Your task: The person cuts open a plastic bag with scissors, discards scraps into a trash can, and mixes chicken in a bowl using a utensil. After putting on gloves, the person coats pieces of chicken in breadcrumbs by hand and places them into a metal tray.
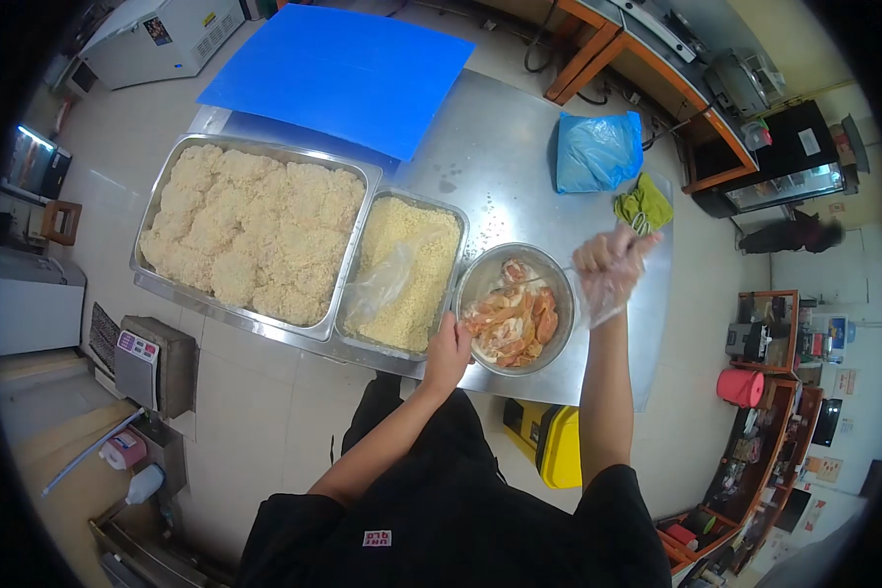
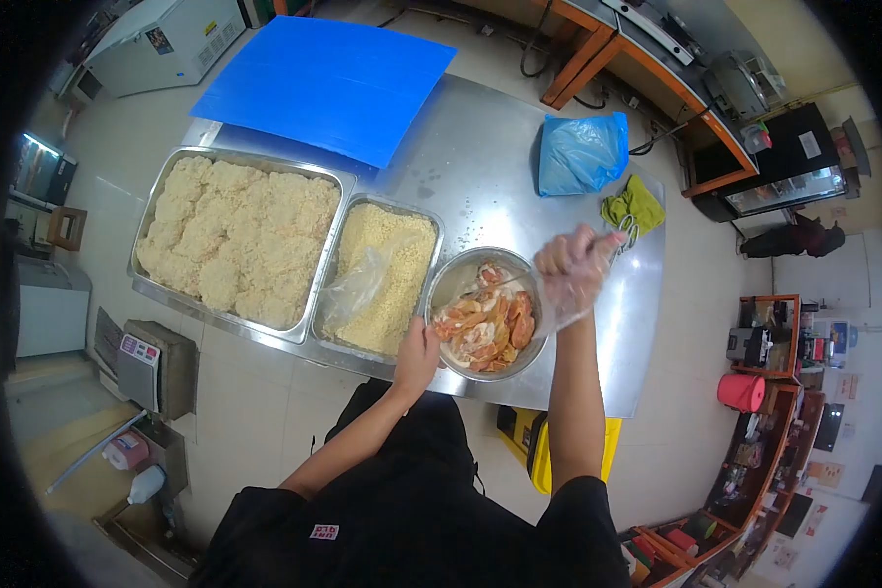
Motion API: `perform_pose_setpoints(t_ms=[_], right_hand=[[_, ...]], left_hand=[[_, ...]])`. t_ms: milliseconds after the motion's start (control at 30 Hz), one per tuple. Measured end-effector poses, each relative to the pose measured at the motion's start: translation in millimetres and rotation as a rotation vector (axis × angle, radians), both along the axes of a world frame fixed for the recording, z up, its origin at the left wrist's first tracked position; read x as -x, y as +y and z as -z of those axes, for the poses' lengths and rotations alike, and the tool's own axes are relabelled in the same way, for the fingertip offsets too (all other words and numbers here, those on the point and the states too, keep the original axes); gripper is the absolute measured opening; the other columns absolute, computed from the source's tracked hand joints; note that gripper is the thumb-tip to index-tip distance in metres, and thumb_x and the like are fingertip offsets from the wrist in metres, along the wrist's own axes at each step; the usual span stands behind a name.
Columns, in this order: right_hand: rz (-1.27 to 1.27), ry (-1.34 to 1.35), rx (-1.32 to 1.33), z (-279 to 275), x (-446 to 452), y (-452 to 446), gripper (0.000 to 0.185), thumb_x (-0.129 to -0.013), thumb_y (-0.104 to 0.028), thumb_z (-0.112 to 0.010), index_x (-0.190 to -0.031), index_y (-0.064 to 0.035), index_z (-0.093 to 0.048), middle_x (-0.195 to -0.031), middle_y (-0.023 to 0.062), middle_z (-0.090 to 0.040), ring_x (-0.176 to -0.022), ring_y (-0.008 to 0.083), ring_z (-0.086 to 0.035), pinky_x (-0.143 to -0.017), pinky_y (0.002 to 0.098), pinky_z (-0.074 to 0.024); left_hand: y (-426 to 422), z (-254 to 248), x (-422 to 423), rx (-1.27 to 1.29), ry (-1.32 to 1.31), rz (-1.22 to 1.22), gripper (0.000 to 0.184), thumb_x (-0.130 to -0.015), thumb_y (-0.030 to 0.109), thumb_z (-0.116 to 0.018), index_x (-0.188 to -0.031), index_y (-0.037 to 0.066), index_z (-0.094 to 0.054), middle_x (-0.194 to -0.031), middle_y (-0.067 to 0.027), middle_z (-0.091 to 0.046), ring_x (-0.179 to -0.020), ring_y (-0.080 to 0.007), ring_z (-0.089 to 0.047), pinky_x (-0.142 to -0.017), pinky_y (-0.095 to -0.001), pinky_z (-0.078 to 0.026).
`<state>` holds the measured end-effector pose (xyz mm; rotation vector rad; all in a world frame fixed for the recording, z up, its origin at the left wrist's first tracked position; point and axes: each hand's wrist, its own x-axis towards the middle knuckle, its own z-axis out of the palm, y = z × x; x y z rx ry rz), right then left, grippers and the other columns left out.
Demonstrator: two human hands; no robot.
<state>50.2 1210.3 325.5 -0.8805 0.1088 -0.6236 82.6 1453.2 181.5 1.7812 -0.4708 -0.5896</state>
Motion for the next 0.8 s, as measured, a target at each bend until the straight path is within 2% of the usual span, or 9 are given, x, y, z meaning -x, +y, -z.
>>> perform_pose_setpoints(t_ms=[100, 300, 400, 500, 633, 700, 800], right_hand=[[0.002, -0.122, 0.042, -8, 27, 13, 0.063, -0.095, -0.07, -0.04, -0.065, -0.0146, -0.036, -0.05, -0.0025, -0.026, -0.045, 0.0124, -0.021, -0.046, 0.0309, -0.0201], [0.006, -0.29, 0.199, -19, 79, 45, 0.067, -0.089, -0.076, -0.043, -0.06, -0.015, -0.037, -0.05, -0.0015, -0.033, -0.045, 0.0122, -0.029, -0.045, 0.0301, -0.0232], [0.072, -0.278, 0.293, -29, 100, 62, 0.069, -0.089, -0.077, -0.041, -0.059, -0.0147, -0.036, -0.049, -0.0017, -0.033, -0.043, 0.013, -0.027, -0.044, 0.031, -0.0229], [0.178, -0.244, 0.404, -34, 105, 82, 0.07, -0.09, -0.077, -0.039, -0.059, -0.0146, -0.035, -0.049, -0.0019, -0.032, -0.04, 0.0136, -0.024, -0.042, 0.0318, -0.0218], [0.228, -0.283, 0.559, -45, 102, 106, 0.07, -0.095, -0.071, -0.036, -0.058, -0.0119, -0.039, -0.045, 0.0017, -0.036, -0.034, 0.0155, -0.033, -0.037, 0.0315, -0.0217], [0.331, -0.297, 0.584, -54, 106, 114, 0.068, -0.096, -0.07, -0.034, -0.06, -0.012, -0.039, -0.046, 0.0017, -0.04, -0.035, 0.0158, -0.038, -0.038, 0.0312, -0.0252], [0.415, -0.301, 0.603, -71, 112, 121, 0.065, -0.097, -0.067, -0.035, -0.064, -0.0117, -0.038, -0.047, 0.0003, -0.039, -0.037, 0.0141, -0.037, -0.039, 0.0297, -0.0269]], left_hand=[[1, -1, -2, 0.049, -0.001, 0.02, 0.018, -0.101, 0.017, -0.045, -0.092, 0.003, -0.041, -0.062, -0.0189, -0.061, -0.053, -0.0305, -0.067, -0.046, -0.0401, -0.051], [5, 5, -5, 0.123, 0.183, 0.078, 0.021, -0.103, 0.019, -0.044, -0.091, 0.002, -0.039, -0.068, -0.0173, -0.062, -0.056, -0.0269, -0.069, -0.046, -0.0373, -0.052], [8, 0, -10, 0.079, 0.129, 0.121, 0.023, -0.103, 0.02, -0.044, -0.091, 0.001, -0.039, -0.069, -0.0171, -0.06, -0.057, -0.0266, -0.069, -0.047, -0.0366, -0.052], [9, -1, -13, 0.089, 0.225, 0.155, 0.023, -0.103, 0.021, -0.045, -0.092, 0.001, -0.04, -0.069, -0.0167, -0.058, -0.058, -0.0274, -0.069, -0.049, -0.0363, -0.053], [11, 4, -17, 0.063, 0.195, 0.195, 0.025, -0.103, 0.021, -0.046, -0.092, -0.001, -0.04, -0.071, -0.0158, -0.056, -0.06, -0.0258, -0.068, -0.05, -0.0365, -0.055], [11, 10, -19, 0.069, 0.2, 0.214, 0.026, -0.103, 0.021, -0.047, -0.091, -0.001, -0.041, -0.073, -0.0147, -0.057, -0.061, -0.0238, -0.068, -0.05, -0.0352, -0.056], [9, 16, -19, 0.163, 0.423, 0.202, 0.024, -0.102, 0.019, -0.049, -0.091, -0.002, -0.042, -0.077, -0.0123, -0.057, -0.064, -0.0198, -0.068, -0.052, -0.0323, -0.059]])
